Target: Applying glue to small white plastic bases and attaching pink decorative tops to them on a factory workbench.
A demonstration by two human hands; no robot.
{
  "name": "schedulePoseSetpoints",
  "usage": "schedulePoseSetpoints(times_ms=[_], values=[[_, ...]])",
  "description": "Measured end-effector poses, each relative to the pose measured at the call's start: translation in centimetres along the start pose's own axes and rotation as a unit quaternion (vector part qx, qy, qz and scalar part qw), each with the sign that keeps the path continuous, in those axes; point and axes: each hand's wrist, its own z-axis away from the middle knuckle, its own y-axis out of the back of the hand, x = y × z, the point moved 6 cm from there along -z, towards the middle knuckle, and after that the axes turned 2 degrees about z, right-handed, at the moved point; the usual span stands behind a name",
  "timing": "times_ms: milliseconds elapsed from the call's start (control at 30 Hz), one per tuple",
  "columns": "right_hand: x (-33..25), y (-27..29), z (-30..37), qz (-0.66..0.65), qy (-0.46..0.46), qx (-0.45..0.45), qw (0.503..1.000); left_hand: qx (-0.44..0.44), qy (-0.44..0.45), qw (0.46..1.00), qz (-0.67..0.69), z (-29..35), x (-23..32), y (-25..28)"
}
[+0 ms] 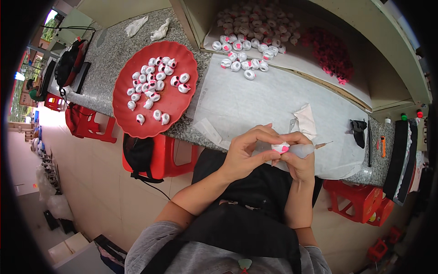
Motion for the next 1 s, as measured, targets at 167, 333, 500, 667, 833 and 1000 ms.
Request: schedulePoseSetpoints(times_ms=[167,333,500,667,833,1000], values=[[0.0,-0.1,0.1,0.02,0.02,0.0,1.0,-0.017,-0.023,1.0,0.013,0.1,0.0,0.2],[0.3,-0.4,0.1,0.012,0.003,0.004,1.0,-0.016,0.04,0.997,0.061,0.4,-0.7,0.6],[0.0,-0.2,0.1,0.013,-0.024,0.049,0.998,0.045,0.025,0.998,0.02,0.2,1.9,3.0],[-1.3,2.3,0.1,0.099,0.018,0.126,0.987,0.27,-0.029,0.867,-0.418,1.2,9.7,12.6],[-1.9,3.4,0.7,0.078,0.047,0.133,0.987,0.174,-0.088,0.697,-0.69,-1.3,10.0,11.4],[-1.8,3.3,1.1,0.086,0.001,0.131,0.988,0.022,-0.188,0.768,-0.612,-9.0,4.1,4.8]])
